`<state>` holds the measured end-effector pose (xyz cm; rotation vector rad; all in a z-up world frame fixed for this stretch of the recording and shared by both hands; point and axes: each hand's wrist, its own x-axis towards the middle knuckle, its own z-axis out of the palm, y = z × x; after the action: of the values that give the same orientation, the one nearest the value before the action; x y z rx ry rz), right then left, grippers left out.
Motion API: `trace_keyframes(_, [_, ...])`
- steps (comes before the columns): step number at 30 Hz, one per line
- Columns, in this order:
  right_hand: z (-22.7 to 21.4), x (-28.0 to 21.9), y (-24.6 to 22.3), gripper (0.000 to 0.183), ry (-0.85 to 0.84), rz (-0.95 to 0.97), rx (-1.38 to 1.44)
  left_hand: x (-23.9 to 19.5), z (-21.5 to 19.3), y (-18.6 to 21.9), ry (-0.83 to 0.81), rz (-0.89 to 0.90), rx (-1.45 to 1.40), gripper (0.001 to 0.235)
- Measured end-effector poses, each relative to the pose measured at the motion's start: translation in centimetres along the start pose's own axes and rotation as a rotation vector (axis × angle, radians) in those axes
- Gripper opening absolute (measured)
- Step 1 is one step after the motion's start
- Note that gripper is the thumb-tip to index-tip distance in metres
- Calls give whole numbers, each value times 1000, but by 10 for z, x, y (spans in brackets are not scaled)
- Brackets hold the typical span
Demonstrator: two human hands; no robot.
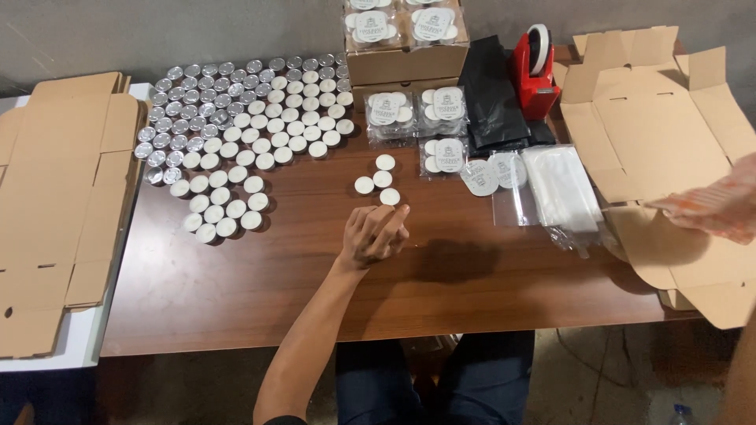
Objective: Cleaning individual tea light candles with a cloth and placing them into plastic bags for packaging.
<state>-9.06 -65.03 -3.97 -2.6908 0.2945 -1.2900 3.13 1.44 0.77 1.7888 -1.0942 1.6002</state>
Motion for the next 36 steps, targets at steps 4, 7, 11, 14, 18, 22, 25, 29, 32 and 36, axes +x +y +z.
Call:
trace_keyframes(4, [-8,-22,-51,39,-64,-124,-115,11,-3,-1,60,-1,11,29])
trace_keyframes(7, [-20,-22,-106,46,-104,-218,-195,9,-3,-3,56,3,13,30])
trace_keyframes(11, [-55,-17,-257,42,-312,-58,84,9,-2,0,44,-8,0,31])
trace_keyframes(14, [-50,-18,-305,40,-263,-379,123,7,-2,1,36,-15,-13,31])
trace_keyframes(18, [-24,-27,-307,49,-424,-556,-48,5,-3,-1,27,-23,-2,33])
trace_keyframes(22, [-12,-29,-311,36,-380,-642,-196,2,-3,-3,31,-47,-10,34])
trace_keyframes(25, [-10,-40,-308,21,-413,-631,-194,3,-4,-3,17,-50,4,34])
trace_keyframes(29, [-20,-42,-307,16,-196,-588,-136,7,-5,-2,25,-66,-15,34])
trace_keyframes(32, [-26,-40,-288,21,-54,-411,26,13,-11,1,31,-76,-28,34])
trace_keyframes(36, [-80,-8,-350,5,-72,-60,422,21,-19,8,-113,-129,-176,27])
